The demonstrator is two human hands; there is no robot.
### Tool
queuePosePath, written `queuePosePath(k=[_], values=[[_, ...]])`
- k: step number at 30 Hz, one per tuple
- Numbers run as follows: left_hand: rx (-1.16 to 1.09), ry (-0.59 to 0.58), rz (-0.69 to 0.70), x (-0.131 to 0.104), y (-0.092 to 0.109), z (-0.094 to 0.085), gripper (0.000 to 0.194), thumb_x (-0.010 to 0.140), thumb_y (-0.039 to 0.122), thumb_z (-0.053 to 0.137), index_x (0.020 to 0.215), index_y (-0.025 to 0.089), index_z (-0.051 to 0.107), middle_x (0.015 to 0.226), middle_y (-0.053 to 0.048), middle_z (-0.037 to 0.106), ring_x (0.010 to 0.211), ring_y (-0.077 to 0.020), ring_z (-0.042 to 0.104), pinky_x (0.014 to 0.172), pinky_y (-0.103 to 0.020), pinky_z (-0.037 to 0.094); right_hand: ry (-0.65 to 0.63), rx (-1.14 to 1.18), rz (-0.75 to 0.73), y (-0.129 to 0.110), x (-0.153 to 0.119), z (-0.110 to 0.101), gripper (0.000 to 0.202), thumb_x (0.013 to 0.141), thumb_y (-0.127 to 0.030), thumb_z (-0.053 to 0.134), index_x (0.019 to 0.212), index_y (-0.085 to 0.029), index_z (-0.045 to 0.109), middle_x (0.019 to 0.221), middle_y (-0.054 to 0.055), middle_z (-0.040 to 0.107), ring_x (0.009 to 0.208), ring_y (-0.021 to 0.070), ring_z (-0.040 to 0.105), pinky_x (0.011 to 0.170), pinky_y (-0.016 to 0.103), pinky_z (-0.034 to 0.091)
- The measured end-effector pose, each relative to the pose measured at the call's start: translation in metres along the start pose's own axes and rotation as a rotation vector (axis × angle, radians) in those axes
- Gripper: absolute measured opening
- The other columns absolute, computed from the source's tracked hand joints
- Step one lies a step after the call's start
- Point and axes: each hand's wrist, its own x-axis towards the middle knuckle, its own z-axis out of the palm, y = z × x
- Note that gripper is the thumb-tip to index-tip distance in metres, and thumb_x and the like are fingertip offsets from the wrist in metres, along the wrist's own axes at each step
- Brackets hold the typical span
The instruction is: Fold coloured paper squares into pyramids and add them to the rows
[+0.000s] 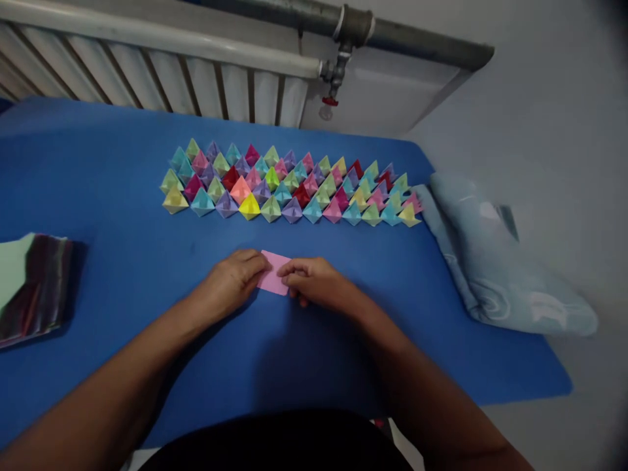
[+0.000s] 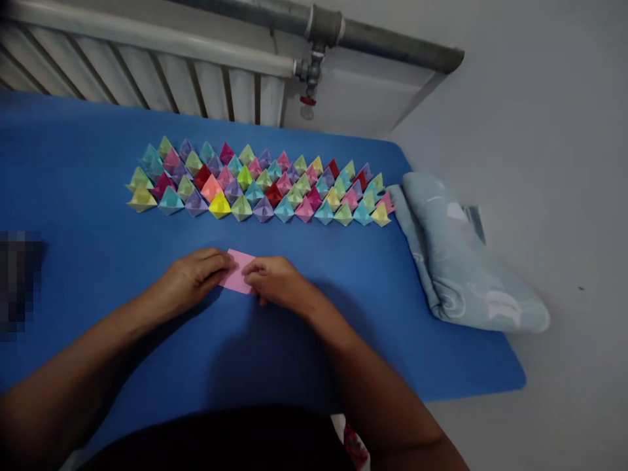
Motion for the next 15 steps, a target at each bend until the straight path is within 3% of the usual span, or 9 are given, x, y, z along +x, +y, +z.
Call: queuePosePath(k=[2, 4, 6, 8, 10, 15], values=[[-0.024, -0.023, 0.018, 0.0, -0.002, -0.003, 0.023, 0.092, 0.017, 0.046, 0.1, 0.019, 0.068, 0.098, -0.006, 0.071, 0.091, -0.0187, 0.066, 0.081, -0.032, 0.054, 0.098, -0.122, -0.099, 0.007, -0.004, -0.005, 0.014, 0.085, -0.015, 0.054, 0.083, -0.018, 0.067, 0.056, -0.007, 0.055, 0.046, 0.0076, 0.05, 0.05, 0.021, 0.039], [-0.043, -0.046, 0.032, 0.001, -0.003, -0.006, 0.023, 0.093, 0.017, 0.045, 0.101, 0.02, 0.067, 0.1, -0.006, 0.071, 0.094, -0.0184, 0.066, 0.084, -0.032, 0.054, 0.271, -0.242, -0.279, 0.013, -0.006, -0.009, 0.015, 0.087, -0.018, 0.054, 0.08, -0.018, 0.067, 0.061, -0.004, 0.057, 0.055, 0.0095, 0.053, 0.058, 0.023, 0.041], [-0.05, -0.07, 0.038, 0.001, -0.002, -0.01, 0.024, 0.094, 0.019, 0.044, 0.102, 0.02, 0.067, 0.102, -0.006, 0.071, 0.098, -0.0185, 0.066, 0.086, -0.032, 0.054, 0.36, -0.327, -0.496, 0.017, -0.004, -0.011, 0.016, 0.086, -0.016, 0.053, 0.084, -0.019, 0.068, 0.075, 0.0, 0.066, 0.072, 0.0127, 0.06, 0.07, 0.027, 0.044], [-0.047, -0.099, 0.032, 0.0, -0.001, -0.013, 0.026, 0.094, 0.021, 0.043, 0.104, 0.021, 0.067, 0.104, -0.006, 0.071, 0.1, -0.0184, 0.066, 0.088, -0.032, 0.053, 0.301, -0.394, -0.68, 0.02, -0.001, -0.012, 0.019, 0.083, -0.012, 0.052, 0.088, -0.02, 0.068, 0.092, 0.003, 0.071, 0.089, 0.016, 0.064, 0.085, 0.031, 0.044], [-0.044, -0.14, 0.017, 0.0, 0.0, -0.016, 0.026, 0.094, 0.024, 0.044, 0.106, 0.022, 0.067, 0.107, -0.006, 0.07, 0.103, -0.019, 0.065, 0.092, -0.033, 0.052, 0.191, -0.464, -0.769, 0.022, 0.003, -0.014, 0.025, 0.078, -0.007, 0.052, 0.092, -0.021, 0.067, 0.102, 0.003, 0.073, 0.1, 0.0179, 0.064, 0.093, 0.036, 0.041], [-0.051, -0.187, -0.018, 0.0, 0.002, -0.018, 0.027, 0.088, 0.039, 0.057, 0.106, 0.022, 0.066, 0.111, -0.007, 0.069, 0.107, -0.023, 0.063, 0.092, -0.037, 0.052, 0.092, -0.525, -0.764, 0.026, 0.007, -0.021, 0.035, 0.073, -0.005, 0.056, 0.102, -0.022, 0.066, 0.112, 0.004, 0.071, 0.107, 0.0201, 0.063, 0.097, 0.039, 0.04]])
